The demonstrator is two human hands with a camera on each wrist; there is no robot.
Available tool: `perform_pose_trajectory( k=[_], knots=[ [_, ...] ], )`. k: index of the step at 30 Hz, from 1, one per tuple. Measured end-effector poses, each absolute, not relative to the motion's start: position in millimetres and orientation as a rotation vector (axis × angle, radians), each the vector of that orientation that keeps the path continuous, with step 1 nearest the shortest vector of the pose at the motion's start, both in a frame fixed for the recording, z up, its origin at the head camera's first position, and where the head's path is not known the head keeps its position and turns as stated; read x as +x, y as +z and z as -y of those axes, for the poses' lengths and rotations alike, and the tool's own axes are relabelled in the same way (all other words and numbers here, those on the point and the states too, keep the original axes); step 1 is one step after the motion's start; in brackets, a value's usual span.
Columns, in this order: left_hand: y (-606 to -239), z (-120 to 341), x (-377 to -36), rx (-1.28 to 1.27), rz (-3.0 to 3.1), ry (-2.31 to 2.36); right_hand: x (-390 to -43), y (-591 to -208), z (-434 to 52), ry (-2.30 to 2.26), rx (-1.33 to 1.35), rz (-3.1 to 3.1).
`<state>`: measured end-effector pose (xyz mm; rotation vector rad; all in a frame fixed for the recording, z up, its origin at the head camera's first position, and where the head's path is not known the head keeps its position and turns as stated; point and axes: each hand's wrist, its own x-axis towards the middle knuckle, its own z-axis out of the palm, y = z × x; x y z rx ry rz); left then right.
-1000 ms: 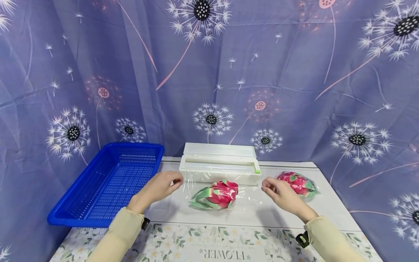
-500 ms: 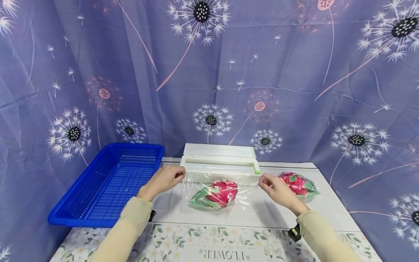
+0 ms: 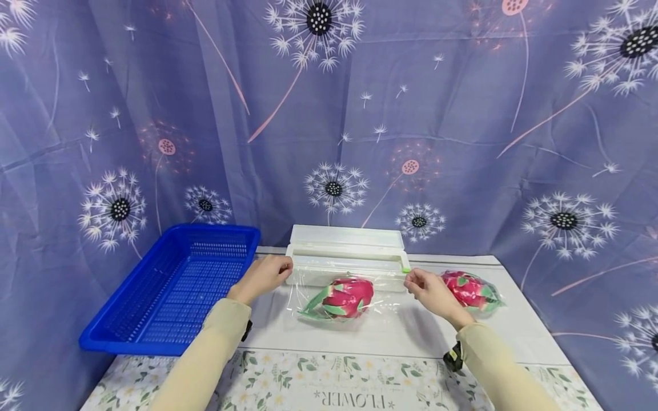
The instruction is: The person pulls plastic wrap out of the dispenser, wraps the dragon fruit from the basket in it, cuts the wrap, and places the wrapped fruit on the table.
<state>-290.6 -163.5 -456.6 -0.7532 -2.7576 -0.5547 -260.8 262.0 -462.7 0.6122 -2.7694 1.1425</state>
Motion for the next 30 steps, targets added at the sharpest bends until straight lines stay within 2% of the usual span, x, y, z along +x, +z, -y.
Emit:
perform_pose_trajectory(
  k=[14,30],
  knots=[
    [-473,155,-307,-0.625,2.780,-0.561,-279,-470,-253,1.192,0.415,2.838],
    [-484,140,-304,-0.415,2.684,-0.579,-283,-486,-247,1.321,0.303,2.760]
  ],
)
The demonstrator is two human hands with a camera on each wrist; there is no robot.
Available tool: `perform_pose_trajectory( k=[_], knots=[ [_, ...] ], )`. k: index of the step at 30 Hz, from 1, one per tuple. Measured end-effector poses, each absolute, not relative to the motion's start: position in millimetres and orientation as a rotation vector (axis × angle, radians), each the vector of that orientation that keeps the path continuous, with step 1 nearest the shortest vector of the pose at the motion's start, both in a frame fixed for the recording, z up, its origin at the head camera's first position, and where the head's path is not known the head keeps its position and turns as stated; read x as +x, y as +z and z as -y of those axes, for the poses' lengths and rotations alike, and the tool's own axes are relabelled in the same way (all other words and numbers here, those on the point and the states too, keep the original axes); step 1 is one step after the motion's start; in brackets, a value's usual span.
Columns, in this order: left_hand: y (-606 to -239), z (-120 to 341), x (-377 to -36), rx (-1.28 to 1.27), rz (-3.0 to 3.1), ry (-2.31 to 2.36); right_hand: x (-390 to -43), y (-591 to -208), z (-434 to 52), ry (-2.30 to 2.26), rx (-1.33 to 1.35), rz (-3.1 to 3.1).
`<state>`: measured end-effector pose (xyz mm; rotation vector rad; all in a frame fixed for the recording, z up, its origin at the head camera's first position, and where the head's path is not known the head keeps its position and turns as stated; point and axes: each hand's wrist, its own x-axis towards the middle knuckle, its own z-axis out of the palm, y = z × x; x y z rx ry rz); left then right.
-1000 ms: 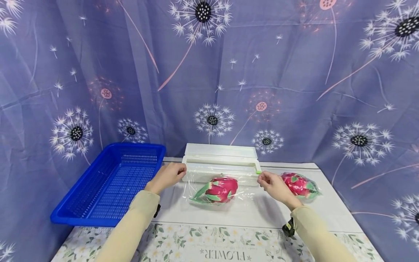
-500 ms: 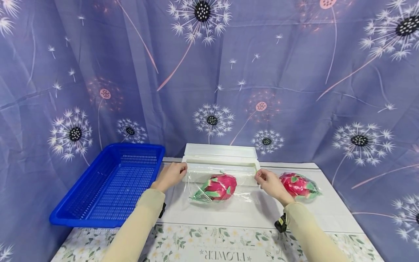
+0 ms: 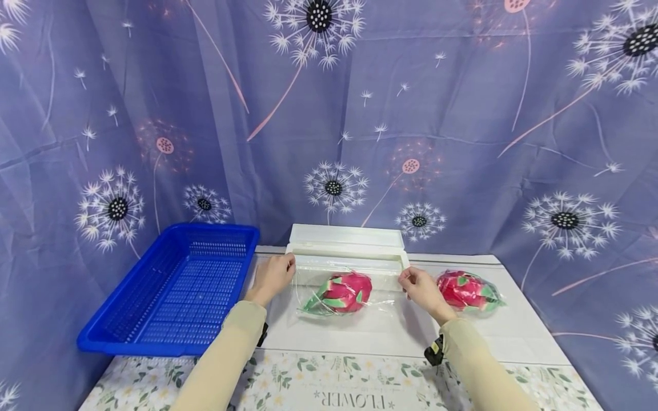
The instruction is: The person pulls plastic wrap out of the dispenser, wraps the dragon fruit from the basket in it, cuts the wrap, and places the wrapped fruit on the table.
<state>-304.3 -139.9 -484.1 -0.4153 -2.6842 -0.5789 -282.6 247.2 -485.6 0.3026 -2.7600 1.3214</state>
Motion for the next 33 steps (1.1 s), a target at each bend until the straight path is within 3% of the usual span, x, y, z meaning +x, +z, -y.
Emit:
perform_pose_trajectory(
  k=[24,33],
  knots=[
    [-488,125,-305,-0.373,2.617,-0.512,-282,-491,-233,1.059,0.076,2.900],
    [-495,122,-298,-0.165,2.599,-1.045,-279,-492,-233,1.127,0.037,2.917]
  ],
)
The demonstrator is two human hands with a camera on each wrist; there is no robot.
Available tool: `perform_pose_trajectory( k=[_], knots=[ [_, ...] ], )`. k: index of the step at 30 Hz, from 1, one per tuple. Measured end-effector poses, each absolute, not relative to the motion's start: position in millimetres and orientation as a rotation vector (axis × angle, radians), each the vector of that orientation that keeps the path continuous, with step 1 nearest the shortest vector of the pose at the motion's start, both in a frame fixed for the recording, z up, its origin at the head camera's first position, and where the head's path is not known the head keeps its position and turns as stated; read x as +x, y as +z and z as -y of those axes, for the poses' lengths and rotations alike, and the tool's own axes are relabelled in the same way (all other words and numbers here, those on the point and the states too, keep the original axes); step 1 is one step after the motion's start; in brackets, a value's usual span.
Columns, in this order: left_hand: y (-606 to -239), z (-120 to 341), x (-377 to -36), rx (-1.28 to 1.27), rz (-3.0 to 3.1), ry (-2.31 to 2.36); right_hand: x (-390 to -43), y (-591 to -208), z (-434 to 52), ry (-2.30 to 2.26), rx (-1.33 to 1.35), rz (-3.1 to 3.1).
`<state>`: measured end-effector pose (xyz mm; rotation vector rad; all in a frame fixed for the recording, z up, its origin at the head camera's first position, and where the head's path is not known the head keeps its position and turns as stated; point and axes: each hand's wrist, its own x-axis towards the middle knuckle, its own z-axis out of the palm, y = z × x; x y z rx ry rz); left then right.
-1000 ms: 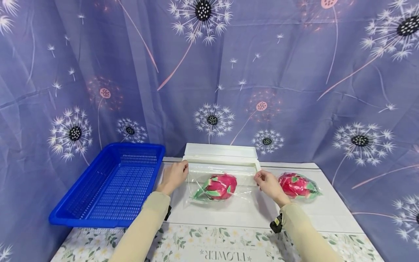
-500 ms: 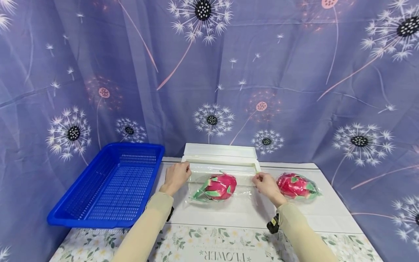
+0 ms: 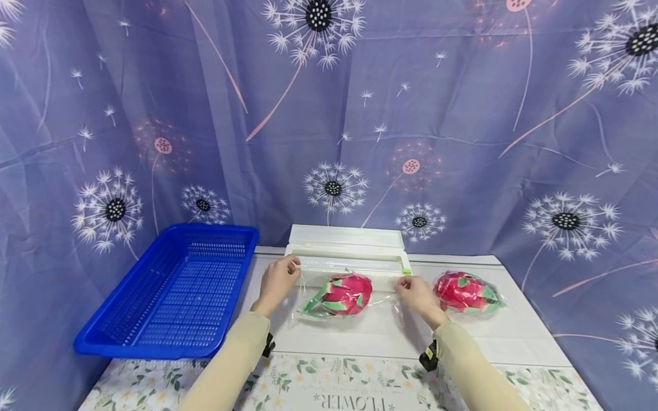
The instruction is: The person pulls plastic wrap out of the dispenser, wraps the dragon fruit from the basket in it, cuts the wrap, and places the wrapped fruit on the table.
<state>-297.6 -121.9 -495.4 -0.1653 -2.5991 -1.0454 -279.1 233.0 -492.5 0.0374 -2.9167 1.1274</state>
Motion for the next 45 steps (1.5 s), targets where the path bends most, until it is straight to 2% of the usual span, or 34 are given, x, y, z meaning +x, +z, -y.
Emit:
perform_pose_trajectory(
  k=[4,6,10,15,19,31,45],
  knots=[
    [-492,121,-287,-0.072,2.457,-1.377,-273,-487,-236,1.209,0.049,2.863],
    [-489,119,-277,-0.120,2.377,-1.426,-266,-483,-239,1.172,0.063,2.807],
    [-485,108,-240,-0.398,2.329,-1.278,-232,-471,-234,0.942,0.131,2.562],
    [-489,95,-189,-0.827,2.330,-0.931,-165,-463,-206,0.861,0.408,2.401],
    [-493,94,-172,-0.898,2.344,-0.780,-138,-468,-182,0.820,0.554,2.592],
    [-513,80,-180,-1.022,2.553,-0.534,-150,-496,-162,0.651,0.523,2.723],
    [-521,65,-205,-0.924,2.736,-0.682,-174,-511,-158,0.658,0.565,2.747]
  ],
)
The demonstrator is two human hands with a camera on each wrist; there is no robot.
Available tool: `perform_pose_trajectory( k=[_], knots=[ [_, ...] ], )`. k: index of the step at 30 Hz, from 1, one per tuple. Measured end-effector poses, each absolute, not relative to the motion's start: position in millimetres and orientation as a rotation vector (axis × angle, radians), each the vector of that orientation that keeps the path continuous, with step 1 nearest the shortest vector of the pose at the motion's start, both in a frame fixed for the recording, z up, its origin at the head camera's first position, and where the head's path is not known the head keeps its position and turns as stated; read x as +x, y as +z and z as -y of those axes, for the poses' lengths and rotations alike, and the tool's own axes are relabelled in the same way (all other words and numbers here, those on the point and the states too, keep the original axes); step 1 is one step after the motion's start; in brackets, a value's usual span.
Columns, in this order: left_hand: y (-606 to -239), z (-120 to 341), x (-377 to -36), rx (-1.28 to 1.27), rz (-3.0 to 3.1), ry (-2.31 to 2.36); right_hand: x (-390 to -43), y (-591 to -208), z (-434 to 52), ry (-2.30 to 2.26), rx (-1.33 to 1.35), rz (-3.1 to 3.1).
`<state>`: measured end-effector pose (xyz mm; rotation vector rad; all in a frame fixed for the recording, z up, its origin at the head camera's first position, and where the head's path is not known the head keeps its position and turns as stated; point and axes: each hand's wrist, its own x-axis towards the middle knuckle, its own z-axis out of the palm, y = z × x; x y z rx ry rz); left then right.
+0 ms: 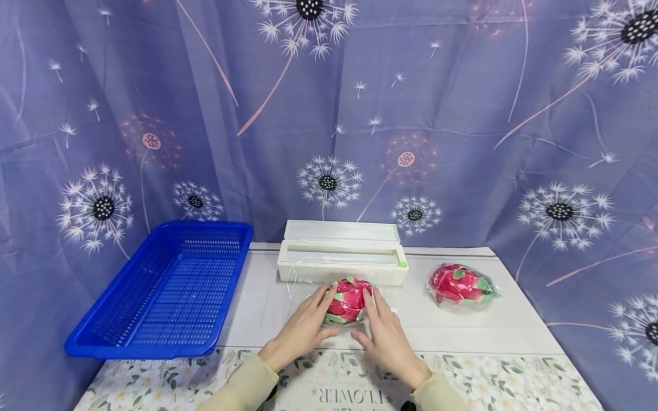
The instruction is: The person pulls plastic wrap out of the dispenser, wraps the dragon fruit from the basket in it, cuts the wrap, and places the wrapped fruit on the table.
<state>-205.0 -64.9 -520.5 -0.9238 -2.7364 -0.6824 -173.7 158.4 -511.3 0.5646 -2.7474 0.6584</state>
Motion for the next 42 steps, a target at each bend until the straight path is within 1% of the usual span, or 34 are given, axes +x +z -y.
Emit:
perform_pose_trajectory(
  k=[8,23,30,37,42],
  knots=[
    [-521,58,-223,-0.917,2.730,-0.767,-192,-510,-158,0.586,0.675,2.685],
    [-521,57,-253,-0.895,2.810,-1.031,-226,-511,-151,0.417,0.730,2.655],
    [-528,58,-251,-0.931,2.733,-0.844,-237,-513,-144,0.352,0.714,2.634],
    [-523,55,-255,-0.802,2.755,-0.614,-250,-517,-139,0.365,0.779,2.569],
    [-518,56,-261,-0.797,2.827,-0.549,-257,-516,-143,0.447,0.780,2.616]
  ],
)
